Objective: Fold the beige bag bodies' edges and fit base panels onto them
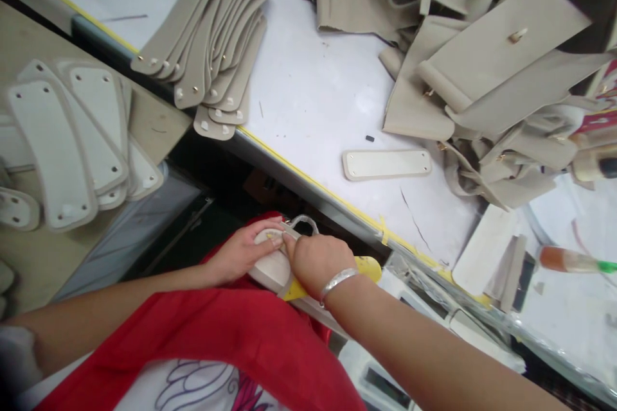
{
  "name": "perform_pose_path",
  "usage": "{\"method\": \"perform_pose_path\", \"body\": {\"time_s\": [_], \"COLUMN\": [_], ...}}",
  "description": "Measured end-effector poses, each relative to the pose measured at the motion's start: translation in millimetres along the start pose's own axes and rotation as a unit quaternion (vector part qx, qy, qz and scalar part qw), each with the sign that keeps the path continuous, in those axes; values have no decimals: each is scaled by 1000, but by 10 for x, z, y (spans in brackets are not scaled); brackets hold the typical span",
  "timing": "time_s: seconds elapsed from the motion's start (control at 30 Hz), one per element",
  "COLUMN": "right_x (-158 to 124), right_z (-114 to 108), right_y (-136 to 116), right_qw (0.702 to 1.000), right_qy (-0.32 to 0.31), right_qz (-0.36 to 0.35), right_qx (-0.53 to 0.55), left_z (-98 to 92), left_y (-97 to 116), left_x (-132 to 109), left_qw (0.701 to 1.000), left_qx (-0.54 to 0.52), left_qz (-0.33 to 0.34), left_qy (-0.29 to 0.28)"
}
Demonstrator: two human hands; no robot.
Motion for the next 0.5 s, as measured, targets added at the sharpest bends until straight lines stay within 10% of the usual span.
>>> {"method": "perform_pose_path", "body": {"time_s": [0.5], "right_x": [-34], "right_z": [-88], "right_y": [61], "right_qw": [996], "right_qy": [-11], "right_qz": [-85], "right_qx": [-30], "left_z": [-6], "left_y": [4], "left_x": [-9], "left_qw": [999], "left_qx": [-40], "left_qz": [-11], "left_qy": [-11]}}
Point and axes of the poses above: each hand's wrist, its own x-axis towards the middle knuckle, its own z-axis out of the palm, y = z × x, the point moved 5 cm from there along x, towards the middle knuckle, and after that the axes turned 12 degrees about -y, right-handed, at the moved point
